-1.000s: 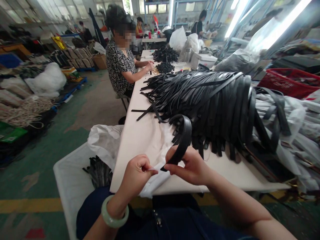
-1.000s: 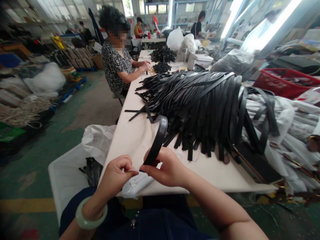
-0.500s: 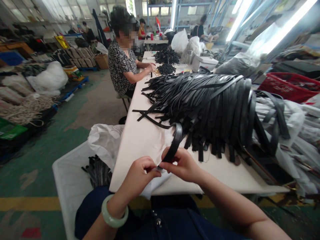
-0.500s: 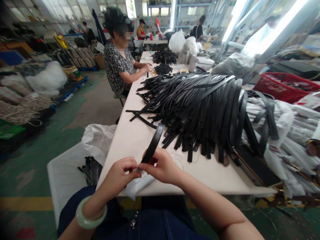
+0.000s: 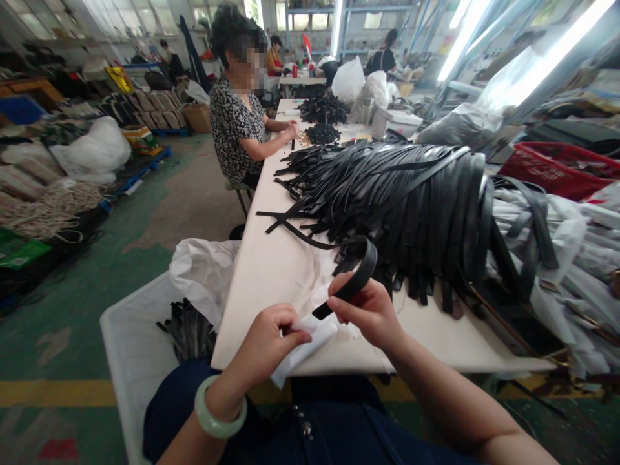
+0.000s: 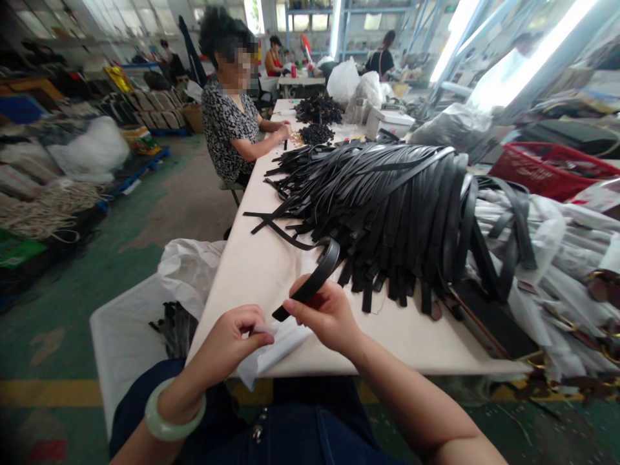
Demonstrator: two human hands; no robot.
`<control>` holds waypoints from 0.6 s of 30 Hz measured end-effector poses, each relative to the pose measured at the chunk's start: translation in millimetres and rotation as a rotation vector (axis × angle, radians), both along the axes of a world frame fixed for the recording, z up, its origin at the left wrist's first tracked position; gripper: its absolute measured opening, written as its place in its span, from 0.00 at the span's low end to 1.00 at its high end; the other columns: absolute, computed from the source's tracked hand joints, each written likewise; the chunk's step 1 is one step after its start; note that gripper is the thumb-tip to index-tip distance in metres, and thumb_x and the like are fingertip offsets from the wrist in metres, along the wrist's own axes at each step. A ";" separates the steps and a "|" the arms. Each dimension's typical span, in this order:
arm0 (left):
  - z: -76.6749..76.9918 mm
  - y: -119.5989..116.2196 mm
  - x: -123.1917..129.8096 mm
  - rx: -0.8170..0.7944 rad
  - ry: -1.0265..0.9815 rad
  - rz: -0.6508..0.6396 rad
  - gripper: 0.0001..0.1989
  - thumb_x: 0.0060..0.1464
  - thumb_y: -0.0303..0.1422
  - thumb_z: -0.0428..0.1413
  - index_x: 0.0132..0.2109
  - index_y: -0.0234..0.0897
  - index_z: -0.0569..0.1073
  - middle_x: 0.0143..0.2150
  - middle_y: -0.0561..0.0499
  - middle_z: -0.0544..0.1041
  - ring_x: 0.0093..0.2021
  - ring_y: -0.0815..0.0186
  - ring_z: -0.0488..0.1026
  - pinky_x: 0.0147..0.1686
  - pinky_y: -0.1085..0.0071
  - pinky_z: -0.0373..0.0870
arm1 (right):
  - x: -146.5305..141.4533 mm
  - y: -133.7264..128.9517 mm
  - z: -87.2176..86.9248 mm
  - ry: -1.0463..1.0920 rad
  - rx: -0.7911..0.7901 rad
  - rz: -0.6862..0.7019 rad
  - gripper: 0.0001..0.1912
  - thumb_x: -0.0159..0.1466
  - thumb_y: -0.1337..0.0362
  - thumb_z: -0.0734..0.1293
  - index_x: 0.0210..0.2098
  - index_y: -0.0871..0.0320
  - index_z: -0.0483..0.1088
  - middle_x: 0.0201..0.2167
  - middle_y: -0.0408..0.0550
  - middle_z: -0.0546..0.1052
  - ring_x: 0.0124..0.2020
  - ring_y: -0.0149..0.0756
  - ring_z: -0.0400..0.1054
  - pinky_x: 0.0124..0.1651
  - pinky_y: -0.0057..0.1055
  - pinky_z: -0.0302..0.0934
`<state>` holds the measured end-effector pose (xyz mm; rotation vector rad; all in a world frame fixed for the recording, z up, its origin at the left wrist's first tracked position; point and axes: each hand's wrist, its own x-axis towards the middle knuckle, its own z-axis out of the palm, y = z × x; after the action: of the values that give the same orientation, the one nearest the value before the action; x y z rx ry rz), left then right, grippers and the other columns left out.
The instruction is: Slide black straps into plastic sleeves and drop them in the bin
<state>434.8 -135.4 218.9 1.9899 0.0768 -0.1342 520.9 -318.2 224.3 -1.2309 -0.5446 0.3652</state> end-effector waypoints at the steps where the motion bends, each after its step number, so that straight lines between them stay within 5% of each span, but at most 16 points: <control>1: 0.2 -0.2 -0.4 0.001 0.004 -0.003 0.11 0.49 0.30 0.62 0.22 0.36 0.71 0.27 0.54 0.70 0.31 0.66 0.68 0.33 0.71 0.60 | -1.7 0.3 1.5 -0.016 -0.001 0.015 0.10 0.59 0.62 0.73 0.28 0.60 0.70 0.22 0.40 0.69 0.19 0.24 0.63 0.20 0.21 0.59; 18: 4.8 -1.7 -3.0 -0.062 -0.056 -0.037 0.09 0.53 0.30 0.59 0.25 0.36 0.75 0.30 0.52 0.72 0.34 0.65 0.69 0.37 0.71 0.61 | -13.9 8.0 -15.4 -0.172 -0.208 0.088 0.14 0.60 0.57 0.72 0.27 0.60 0.68 0.23 0.41 0.67 0.24 0.28 0.60 0.27 0.26 0.55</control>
<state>431.8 -137.1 223.7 1.9320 -0.0002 -0.1028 507.0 -310.2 208.9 -1.4508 -0.7235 0.3997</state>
